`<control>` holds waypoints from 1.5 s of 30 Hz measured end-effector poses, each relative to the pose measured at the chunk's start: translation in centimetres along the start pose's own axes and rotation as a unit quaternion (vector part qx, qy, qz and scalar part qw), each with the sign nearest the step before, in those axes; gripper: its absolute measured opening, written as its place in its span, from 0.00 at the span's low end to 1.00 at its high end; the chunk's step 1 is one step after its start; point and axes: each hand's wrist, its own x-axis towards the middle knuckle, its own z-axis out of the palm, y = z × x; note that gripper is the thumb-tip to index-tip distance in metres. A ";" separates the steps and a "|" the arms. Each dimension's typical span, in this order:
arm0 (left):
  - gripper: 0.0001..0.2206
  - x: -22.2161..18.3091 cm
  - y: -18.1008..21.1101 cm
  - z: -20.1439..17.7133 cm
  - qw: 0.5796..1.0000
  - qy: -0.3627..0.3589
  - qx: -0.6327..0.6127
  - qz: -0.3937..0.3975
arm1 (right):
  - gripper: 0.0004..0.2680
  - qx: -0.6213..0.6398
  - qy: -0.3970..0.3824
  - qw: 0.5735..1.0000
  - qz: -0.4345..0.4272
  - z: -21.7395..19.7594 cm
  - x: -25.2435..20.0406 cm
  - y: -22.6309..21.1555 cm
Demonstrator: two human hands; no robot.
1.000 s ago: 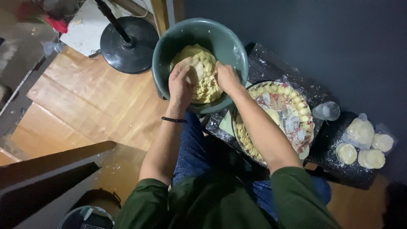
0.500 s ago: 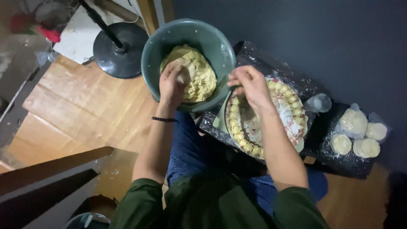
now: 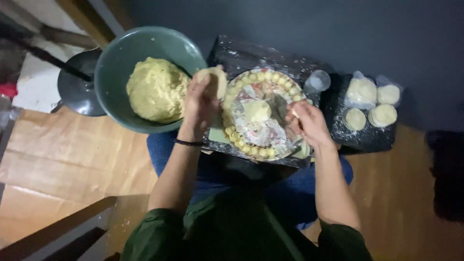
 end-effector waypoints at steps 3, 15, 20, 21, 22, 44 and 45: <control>0.08 -0.1 -5.0 1.0 0.990 0.107 -0.059 -0.066 | 0.18 0.064 0.054 0.996 -0.030 -1.0 -0.3 -0.1; 0.07 -1.2 -9.0 6.3 0.950 0.197 -0.195 -0.146 | 0.14 0.346 0.025 0.936 0.053 -3.4 0.1 -0.5; 0.14 -1.5 -11.7 3.8 0.938 0.187 -0.132 -0.262 | 0.17 0.281 0.016 0.960 0.004 -2.6 0.6 1.6; 0.14 -1.0 -12.1 2.8 0.937 0.188 -0.132 -0.262 | 0.17 0.281 0.017 0.959 0.005 -2.9 1.3 1.8; 0.20 -1.2 -12.7 1.6 0.939 0.179 -0.113 -0.269 | 0.13 0.279 0.013 0.960 0.008 -3.3 1.5 2.2; 0.08 -2.7 -10.5 4.5 0.966 0.116 0.036 -0.227 | 0.14 0.109 -0.093 0.990 0.014 -1.5 -0.4 2.0; 0.08 -2.7 -10.4 4.8 0.966 0.116 0.036 -0.227 | 0.14 0.109 -0.093 0.990 0.014 -1.1 -0.6 1.3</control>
